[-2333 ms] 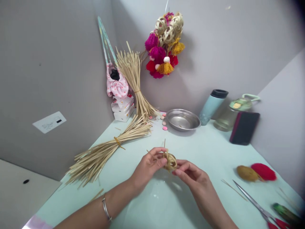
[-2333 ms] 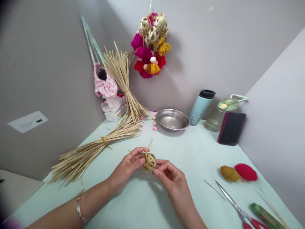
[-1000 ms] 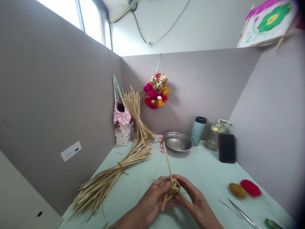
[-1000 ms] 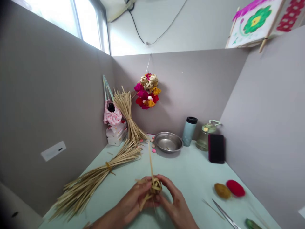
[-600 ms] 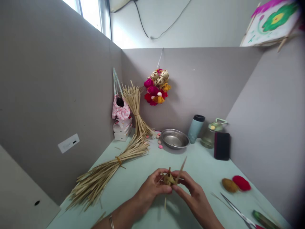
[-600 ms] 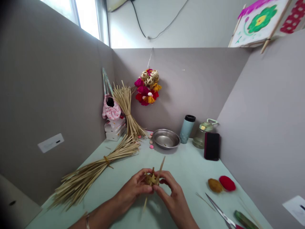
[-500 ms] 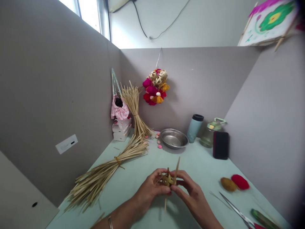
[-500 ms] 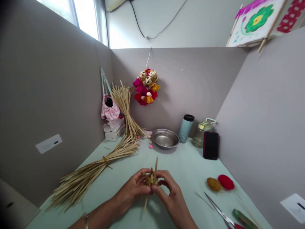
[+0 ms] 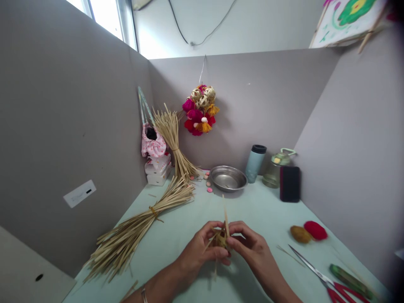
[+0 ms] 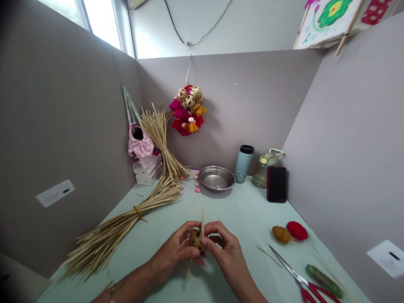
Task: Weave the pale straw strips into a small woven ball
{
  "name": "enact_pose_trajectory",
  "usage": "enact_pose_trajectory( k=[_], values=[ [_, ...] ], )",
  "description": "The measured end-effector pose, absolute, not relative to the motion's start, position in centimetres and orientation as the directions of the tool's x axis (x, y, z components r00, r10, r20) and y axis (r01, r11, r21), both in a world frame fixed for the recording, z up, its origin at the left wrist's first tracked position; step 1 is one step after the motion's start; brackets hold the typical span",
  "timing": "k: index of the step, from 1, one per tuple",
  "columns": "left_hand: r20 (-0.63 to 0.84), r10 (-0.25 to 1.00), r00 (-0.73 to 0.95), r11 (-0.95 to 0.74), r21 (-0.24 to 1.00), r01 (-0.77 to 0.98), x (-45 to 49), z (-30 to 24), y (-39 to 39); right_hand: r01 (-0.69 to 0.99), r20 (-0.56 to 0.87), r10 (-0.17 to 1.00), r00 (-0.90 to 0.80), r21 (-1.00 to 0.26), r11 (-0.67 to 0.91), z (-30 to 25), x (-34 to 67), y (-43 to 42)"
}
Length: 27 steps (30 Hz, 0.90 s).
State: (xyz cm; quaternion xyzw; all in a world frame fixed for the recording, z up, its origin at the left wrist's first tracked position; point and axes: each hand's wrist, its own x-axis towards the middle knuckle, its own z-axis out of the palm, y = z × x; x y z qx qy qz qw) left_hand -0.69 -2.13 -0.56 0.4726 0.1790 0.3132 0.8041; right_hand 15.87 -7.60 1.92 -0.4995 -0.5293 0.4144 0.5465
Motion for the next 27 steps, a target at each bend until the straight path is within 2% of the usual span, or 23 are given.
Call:
enact_pose_trajectory(
  k=[10, 16, 22, 27],
  values=[
    [0.015, 0.692, 0.722, 0.335, 0.879, -0.34, -0.74, -0.95, -1.88, -0.012, 0.123, 0.989, 0.084, -0.992, 0.124, 2.35, 15.93, -7.6],
    [-0.043, 0.628, 0.777, 0.377, 0.891, -0.255, -0.87, -1.02, -1.4, -0.067, 0.112, 0.991, 0.069, -0.991, 0.117, 2.19, 16.06, -7.68],
    [-0.012, 0.625, 0.78, 0.421, 0.848, -0.324, -0.87, -0.68, -1.55, 0.095, 0.258, 0.958, 0.128, -0.964, 0.247, 2.34, 15.57, -7.94],
    [-0.004, 0.661, 0.751, 0.434, 0.818, -0.378, -0.74, -0.49, -1.88, 0.135, 0.269, 0.956, 0.121, -0.958, 0.253, 2.73, 15.21, -8.35]
  ],
)
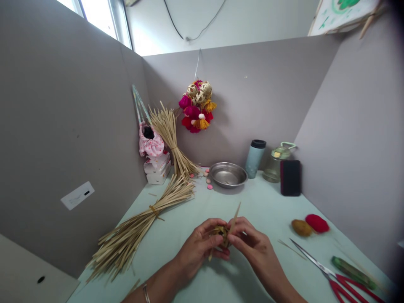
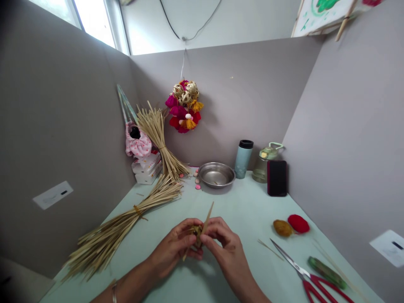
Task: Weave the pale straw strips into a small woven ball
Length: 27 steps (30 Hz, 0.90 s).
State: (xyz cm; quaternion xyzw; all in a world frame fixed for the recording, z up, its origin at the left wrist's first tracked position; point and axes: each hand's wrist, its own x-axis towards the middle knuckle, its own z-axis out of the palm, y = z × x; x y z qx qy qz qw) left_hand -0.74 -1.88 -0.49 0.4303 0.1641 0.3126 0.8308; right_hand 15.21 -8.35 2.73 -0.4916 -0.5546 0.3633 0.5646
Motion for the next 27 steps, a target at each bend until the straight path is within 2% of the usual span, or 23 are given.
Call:
enact_pose_trajectory(
  k=[12, 19, 27],
  values=[
    [0.008, 0.627, 0.779, 0.407, 0.849, -0.337, -1.1, 0.0, -1.8, 0.01, 0.116, 0.983, 0.145, -0.993, 0.116, 3.2, 15.9, -8.2],
    [0.016, 0.611, 0.792, 0.404, 0.853, -0.329, -0.9, -0.1, -1.8, -0.005, 0.111, 0.983, 0.145, -0.994, 0.113, 3.5, 16.0, -8.3],
    [-0.019, 0.673, 0.739, 0.406, 0.845, -0.348, -1.2, -0.1, -1.4, 0.016, 0.068, 0.976, 0.207, -0.998, 0.067, 3.1, 16.4, -8.5]
  ],
)
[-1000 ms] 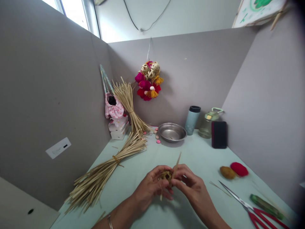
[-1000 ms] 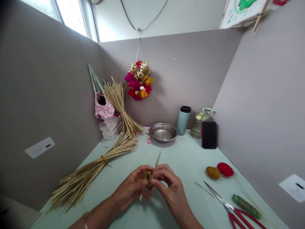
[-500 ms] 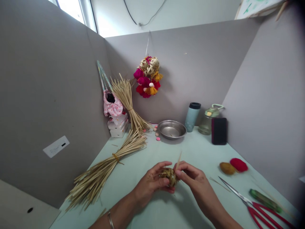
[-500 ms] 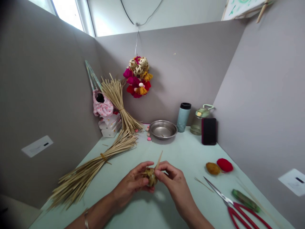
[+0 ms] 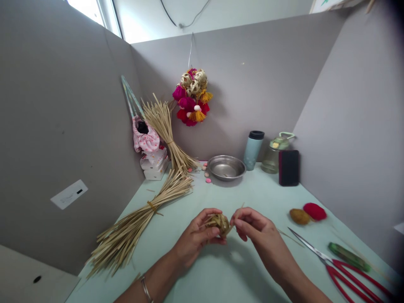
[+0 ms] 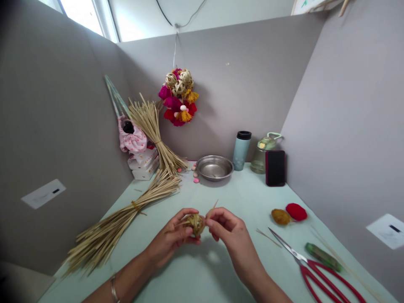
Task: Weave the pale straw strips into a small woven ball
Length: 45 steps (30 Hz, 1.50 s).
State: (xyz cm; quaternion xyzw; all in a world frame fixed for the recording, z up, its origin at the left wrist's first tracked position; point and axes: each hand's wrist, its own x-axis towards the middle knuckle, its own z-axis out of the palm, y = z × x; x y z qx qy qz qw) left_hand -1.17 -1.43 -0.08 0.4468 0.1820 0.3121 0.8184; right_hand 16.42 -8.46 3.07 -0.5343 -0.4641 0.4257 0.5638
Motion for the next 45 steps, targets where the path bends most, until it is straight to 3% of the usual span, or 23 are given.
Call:
enact_pose_trajectory(
  k=[8, 15, 22, 27, 31, 38, 45],
  values=[
    [0.0, 0.675, 0.737, 0.418, 0.823, -0.384, -1.3, -0.1, -1.0, -0.176, -0.045, 0.992, 0.122, -0.984, -0.023, 3.7, 15.9, -8.7],
    [-0.011, 0.683, 0.73, 0.416, 0.828, -0.376, -1.4, 0.0, -1.1, -0.202, -0.056, 0.997, 0.049, -0.978, -0.045, 3.8, 15.7, -9.0],
    [-0.099, 0.696, 0.711, 0.428, 0.852, -0.301, -1.3, 0.1, -1.2, -0.294, -0.046, 0.986, 0.16, -0.956, 0.003, 3.8, 16.3, -8.7],
    [-0.15, 0.698, 0.7, 0.421, 0.877, -0.233, -0.8, 0.1, -1.4, -0.269, -0.027, 0.974, 0.224, -0.963, 0.035, 3.8, 16.7, -8.5],
    [-0.194, 0.706, 0.681, 0.435, 0.878, -0.2, -0.7, -0.1, -1.5, -0.182, 0.026, 0.977, 0.213, -0.981, 0.066, 3.8, 16.6, -8.8],
    [-0.178, 0.726, 0.664, 0.429, 0.872, -0.235, -0.8, -0.6, -1.3, 0.128, 0.154, 0.979, 0.13, -0.982, 0.137, 4.5, 16.1, -9.8],
    [-0.196, 0.725, 0.66, 0.458, 0.853, -0.25, -0.7, -0.4, -1.6, 0.446, 0.336, 0.942, 0.028, -0.847, 0.289, 3.1, 15.2, -9.2]
  ],
)
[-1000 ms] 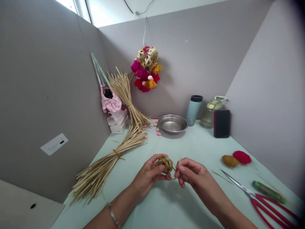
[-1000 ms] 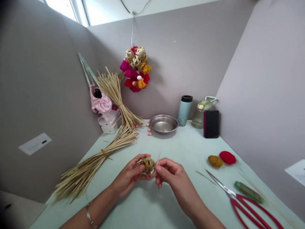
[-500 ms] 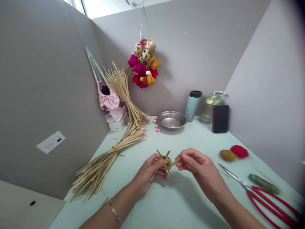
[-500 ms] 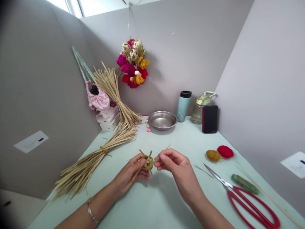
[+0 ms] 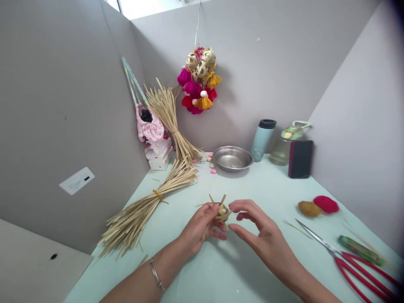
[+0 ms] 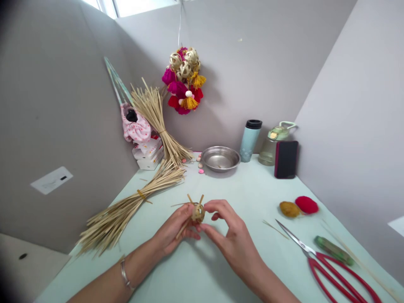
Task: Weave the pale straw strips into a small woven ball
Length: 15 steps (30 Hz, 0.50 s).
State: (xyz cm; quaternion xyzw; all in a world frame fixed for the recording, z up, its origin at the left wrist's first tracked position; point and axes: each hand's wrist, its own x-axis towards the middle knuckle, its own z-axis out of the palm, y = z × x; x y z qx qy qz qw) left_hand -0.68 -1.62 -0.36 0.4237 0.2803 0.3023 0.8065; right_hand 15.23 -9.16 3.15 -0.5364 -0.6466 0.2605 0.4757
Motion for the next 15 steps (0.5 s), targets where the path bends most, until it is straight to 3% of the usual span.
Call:
enact_pose_trajectory(
  k=[6, 15],
  values=[
    [-0.204, 0.69, 0.694, 0.479, 0.848, -0.228, -0.5, -0.3, -2.1, 0.54, 0.396, 0.917, -0.051, -0.761, 0.359, 1.7, 14.9, -9.0],
    [-0.21, 0.6, 0.772, 0.579, 0.779, -0.239, -0.5, -1.0, -1.7, 0.415, 0.32, 0.947, 0.031, -0.866, 0.279, 2.3, 15.5, -8.4]
  ],
)
